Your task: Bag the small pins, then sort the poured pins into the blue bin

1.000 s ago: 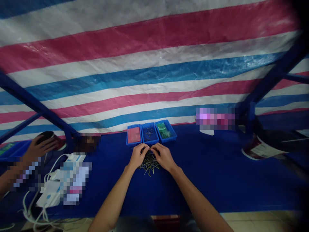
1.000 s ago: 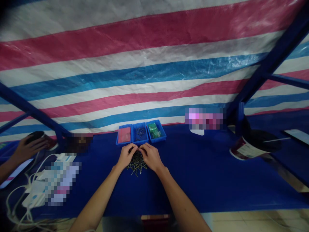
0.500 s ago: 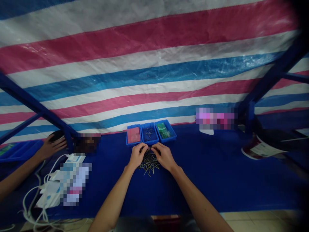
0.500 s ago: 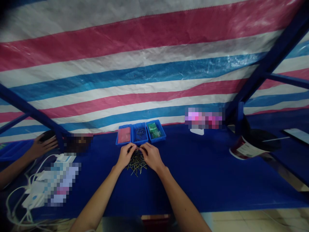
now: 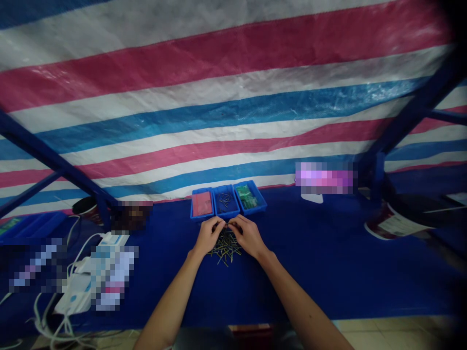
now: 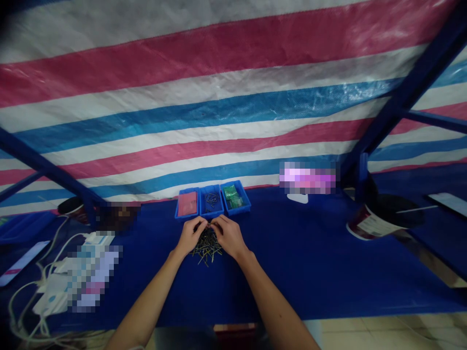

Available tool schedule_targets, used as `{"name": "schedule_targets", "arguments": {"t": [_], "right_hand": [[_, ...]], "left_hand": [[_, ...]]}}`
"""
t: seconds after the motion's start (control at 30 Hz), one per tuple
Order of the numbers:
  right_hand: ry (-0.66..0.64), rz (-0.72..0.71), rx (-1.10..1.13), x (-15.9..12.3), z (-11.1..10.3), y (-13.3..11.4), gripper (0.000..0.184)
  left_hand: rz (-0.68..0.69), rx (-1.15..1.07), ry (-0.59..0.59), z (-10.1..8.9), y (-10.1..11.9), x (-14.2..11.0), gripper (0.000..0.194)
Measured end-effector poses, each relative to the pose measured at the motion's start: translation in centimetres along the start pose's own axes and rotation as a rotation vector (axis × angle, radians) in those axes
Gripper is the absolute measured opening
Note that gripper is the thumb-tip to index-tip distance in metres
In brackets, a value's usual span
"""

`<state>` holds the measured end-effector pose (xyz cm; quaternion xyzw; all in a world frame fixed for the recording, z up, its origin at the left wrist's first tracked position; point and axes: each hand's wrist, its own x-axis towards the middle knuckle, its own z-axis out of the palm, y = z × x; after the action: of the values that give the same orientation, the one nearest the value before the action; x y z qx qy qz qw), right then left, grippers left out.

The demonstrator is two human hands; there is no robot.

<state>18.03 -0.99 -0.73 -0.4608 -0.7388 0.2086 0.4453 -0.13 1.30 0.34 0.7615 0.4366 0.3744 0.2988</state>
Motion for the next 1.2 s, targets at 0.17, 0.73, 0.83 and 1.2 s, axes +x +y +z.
{"name": "schedule_targets", "arguments": {"t": [0.17, 0.73, 0.83, 1.2], "right_hand": [[-0.012, -0.016, -0.003, -0.14, 0.28, -0.04, 0.011], [0.003, -0.006, -0.011, 0.0, 0.02, 0.27, 0.013], [0.005, -0.006, -0.009, 0.01, -0.04, 0.18, 0.014], [-0.08, -0.024, -0.014, -0.28, 0.31, -0.2, 0.014]], "left_hand": [[0.03, 0.051, -0.034, 0.05, -0.02, -0.03, 0.031], [0.02, 0.025, 0.033, -0.06, -0.01, 0.05, 0.031], [0.011, 0.026, 0.029, -0.11, 0.03, 0.08, 0.033], [0.041, 0.04, -0.028, -0.01, -0.06, -0.05, 0.035]]}}
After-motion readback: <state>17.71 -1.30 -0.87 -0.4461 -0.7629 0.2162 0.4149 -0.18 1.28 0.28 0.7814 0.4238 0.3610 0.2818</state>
